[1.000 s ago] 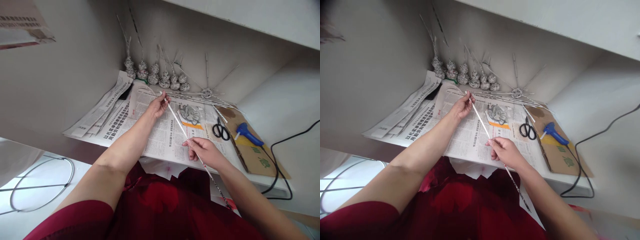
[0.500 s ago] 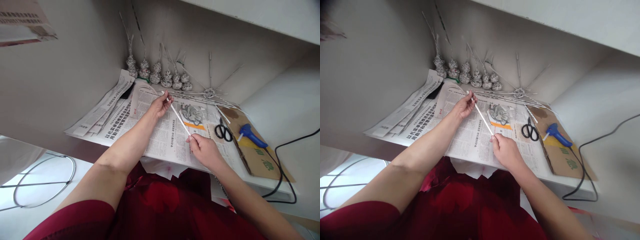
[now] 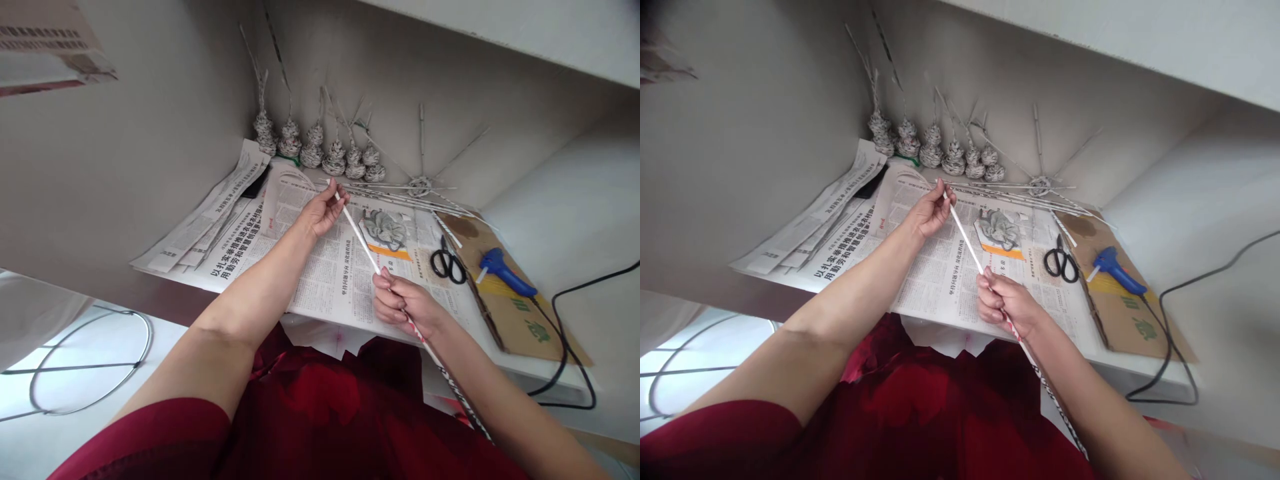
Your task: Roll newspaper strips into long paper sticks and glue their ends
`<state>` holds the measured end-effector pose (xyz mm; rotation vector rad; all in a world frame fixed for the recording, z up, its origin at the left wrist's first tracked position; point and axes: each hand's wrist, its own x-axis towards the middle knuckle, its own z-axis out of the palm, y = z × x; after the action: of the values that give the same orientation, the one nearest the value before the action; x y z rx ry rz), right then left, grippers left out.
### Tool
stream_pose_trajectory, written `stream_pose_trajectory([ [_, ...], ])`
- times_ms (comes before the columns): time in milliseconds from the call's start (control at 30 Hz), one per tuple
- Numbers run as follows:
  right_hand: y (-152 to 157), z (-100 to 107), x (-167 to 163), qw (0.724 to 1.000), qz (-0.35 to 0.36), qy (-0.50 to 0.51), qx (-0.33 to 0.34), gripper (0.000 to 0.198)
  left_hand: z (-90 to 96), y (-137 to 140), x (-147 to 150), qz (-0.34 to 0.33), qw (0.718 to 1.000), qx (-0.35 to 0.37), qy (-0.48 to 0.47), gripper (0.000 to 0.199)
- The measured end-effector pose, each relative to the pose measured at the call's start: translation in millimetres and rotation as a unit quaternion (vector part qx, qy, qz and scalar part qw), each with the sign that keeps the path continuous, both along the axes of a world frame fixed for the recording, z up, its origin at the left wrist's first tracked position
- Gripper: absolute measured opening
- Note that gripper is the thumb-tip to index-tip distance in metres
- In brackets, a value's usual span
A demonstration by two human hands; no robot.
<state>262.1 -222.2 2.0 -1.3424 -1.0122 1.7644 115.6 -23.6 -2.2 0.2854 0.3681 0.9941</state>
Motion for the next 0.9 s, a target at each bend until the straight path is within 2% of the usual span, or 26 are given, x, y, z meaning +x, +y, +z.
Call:
stream_pose_trajectory([
  [100,-6,1,-3,1.0,0.001,-0.026,0.008,0.036,-0.3,1,-1,0.001,1.0,-0.007,-0.006,0.018],
  [167,-14,2,-2,0.987,-0.008,-0.148,0.057,0.038,-1.4,3,-2,0.019,1.0,-0.009,-0.003,0.017],
  [200,-19,3,0,0.968,-0.013,-0.235,0.093,0.037,-2.0,5,-2,0.032,0.999,-0.008,-0.002,0.017],
  [233,-26,4,3,0.933,-0.017,-0.333,0.133,0.034,-2.6,6,-2,0.046,0.999,-0.007,-0.001,0.016],
  [300,-40,6,11,0.846,-0.017,-0.495,0.196,0.029,-3.4,8,-3,0.068,0.998,-0.009,-0.001,0.015],
  [333,-47,6,16,0.819,-0.01,-0.536,0.204,0.027,-3.4,9,-3,0.073,0.997,-0.012,-0.001,0.014],
  [367,-53,6,20,0.809,-0.001,-0.552,0.202,0.027,-3.2,9,-3,0.073,0.997,-0.017,-0.001,0.014],
  [400,-58,4,23,0.817,0.003,-0.545,0.189,0.029,-2.9,9,-3,0.07,0.997,-0.02,0.0,0.014],
  [467,-65,1,27,0.875,0.003,-0.465,0.135,0.034,-2.1,8,-4,0.058,0.998,-0.019,0.003,0.016],
  [533,-69,-4,26,0.943,-0.008,-0.326,0.072,0.038,-1.6,7,-4,0.048,0.999,-0.009,0.001,0.017],
  [567,-70,-5,25,0.967,-0.009,-0.25,0.044,0.039,-1.5,6,-4,0.046,0.999,-0.003,-0.002,0.018],
  [633,-70,-8,20,0.993,-0.001,-0.12,-0.002,0.04,-1.7,6,-5,0.044,0.999,0.009,-0.008,0.021],
  [700,-71,-8,17,0.998,0.014,-0.049,-0.029,0.043,-2.0,6,-5,0.041,0.999,0.017,-0.01,0.023],
  [767,-72,-6,16,0.997,0.021,-0.063,-0.027,0.045,-2.6,7,-6,0.039,0.999,0.018,-0.005,0.025],
  [833,-76,-3,20,0.983,0.016,-0.181,0.012,0.043,-3.9,9,-6,0.046,0.999,0.014,0.009,0.025],
  [867,-78,-2,24,0.962,0.009,-0.271,0.043,0.039,-4.7,9,-6,0.054,0.998,0.013,0.018,0.024],
  [900,-82,-1,28,0.926,-0.002,-0.369,0.076,0.035,-5.4,10,-6,0.063,0.998,0.012,0.027,0.022],
])
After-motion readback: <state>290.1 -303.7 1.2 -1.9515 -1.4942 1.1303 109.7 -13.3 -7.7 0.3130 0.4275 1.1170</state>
